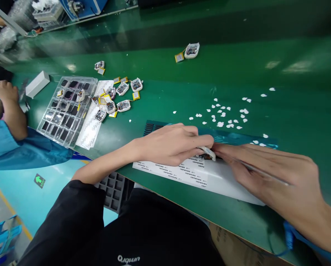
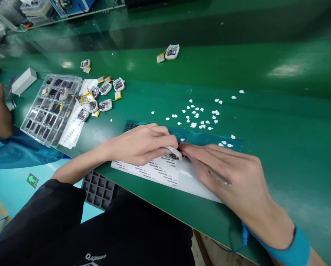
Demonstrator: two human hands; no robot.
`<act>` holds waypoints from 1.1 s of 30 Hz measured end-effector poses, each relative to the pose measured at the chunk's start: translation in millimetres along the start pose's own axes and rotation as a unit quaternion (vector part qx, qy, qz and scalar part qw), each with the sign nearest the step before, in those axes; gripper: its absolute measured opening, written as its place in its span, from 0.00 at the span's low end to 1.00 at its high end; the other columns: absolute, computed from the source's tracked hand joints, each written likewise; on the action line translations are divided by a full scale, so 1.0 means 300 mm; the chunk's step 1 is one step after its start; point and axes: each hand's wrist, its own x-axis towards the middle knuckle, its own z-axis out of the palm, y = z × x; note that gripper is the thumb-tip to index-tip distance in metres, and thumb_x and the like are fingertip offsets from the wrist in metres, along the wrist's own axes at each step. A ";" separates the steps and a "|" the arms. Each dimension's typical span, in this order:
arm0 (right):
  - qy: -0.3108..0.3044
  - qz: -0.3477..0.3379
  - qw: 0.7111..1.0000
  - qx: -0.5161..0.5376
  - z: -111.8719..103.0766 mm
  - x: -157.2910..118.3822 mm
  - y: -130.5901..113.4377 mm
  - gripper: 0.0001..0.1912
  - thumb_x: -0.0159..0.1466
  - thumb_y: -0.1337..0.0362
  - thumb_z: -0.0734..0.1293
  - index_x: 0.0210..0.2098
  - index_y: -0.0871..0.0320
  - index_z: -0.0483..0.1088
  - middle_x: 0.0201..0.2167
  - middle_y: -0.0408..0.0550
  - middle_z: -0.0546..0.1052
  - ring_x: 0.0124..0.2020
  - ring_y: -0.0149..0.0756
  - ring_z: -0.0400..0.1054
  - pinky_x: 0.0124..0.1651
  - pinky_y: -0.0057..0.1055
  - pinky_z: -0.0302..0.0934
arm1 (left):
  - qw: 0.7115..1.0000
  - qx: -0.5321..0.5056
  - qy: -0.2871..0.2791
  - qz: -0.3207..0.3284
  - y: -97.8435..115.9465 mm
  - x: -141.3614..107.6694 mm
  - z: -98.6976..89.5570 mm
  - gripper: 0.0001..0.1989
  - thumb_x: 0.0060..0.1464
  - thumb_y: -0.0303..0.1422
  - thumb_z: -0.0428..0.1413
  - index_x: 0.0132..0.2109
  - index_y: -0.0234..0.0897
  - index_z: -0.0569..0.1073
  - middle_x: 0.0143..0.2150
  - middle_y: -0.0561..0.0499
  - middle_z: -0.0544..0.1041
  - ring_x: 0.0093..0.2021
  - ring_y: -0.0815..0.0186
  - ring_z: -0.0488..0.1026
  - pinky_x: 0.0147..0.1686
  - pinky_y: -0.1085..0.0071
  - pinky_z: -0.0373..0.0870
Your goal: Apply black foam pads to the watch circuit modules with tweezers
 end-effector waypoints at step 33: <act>0.030 -0.042 0.992 -0.116 -0.056 -0.024 -0.038 0.27 0.74 0.57 0.59 0.71 0.35 0.59 0.52 0.40 0.82 0.44 0.43 0.80 0.42 0.47 0.77 | 0.686 -0.676 0.199 -0.179 -0.033 -0.001 -0.007 0.10 0.60 0.36 0.63 0.39 0.32 0.77 0.37 0.46 0.84 0.31 0.72 0.75 0.39 0.70 0.73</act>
